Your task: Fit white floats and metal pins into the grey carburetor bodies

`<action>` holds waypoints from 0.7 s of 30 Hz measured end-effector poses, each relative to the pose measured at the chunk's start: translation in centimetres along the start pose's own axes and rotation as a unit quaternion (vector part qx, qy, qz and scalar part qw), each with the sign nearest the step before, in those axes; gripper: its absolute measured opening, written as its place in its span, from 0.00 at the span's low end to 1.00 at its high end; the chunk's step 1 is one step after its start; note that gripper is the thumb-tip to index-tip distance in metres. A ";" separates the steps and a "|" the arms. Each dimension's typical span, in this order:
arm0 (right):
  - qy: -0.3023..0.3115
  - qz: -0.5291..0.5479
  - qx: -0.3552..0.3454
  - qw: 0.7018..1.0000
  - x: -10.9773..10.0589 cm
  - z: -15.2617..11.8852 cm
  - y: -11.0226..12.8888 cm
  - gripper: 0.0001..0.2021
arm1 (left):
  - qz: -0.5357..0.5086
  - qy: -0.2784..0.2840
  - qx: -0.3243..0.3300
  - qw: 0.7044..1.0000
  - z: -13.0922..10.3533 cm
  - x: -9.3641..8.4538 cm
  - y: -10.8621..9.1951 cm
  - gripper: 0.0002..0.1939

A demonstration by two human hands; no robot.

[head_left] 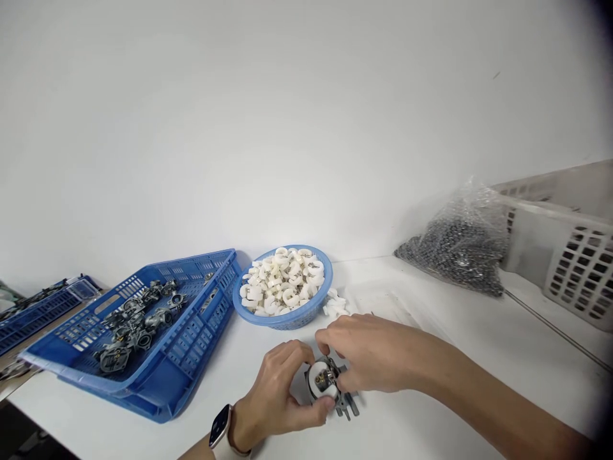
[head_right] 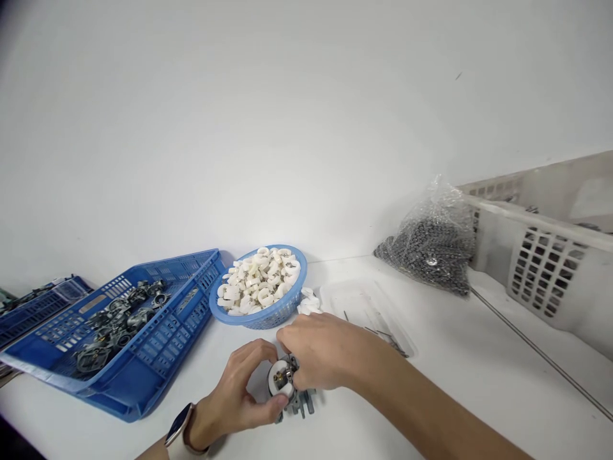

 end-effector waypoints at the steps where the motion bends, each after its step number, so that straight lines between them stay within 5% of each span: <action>1: 0.003 -0.002 0.004 1.000 -0.1 0.0 0.0 0.17 | 0.000 -0.003 0.002 1.000 0.0 -0.1 0.0 0.16; 21: 0.011 -0.009 0.017 1.000 -0.3 0.0 0.1 0.20 | -0.078 -0.034 0.041 0.996 0.3 -0.6 -0.9 0.24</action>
Point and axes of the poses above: each hand's wrist, its own z-axis towards the middle knuckle, its own x-axis out of the palm, y = z × x, the point moved 6 cm from there along z, towards the middle knuckle, and after that the axes turned 1 degree about x, right-handed, at the moved point
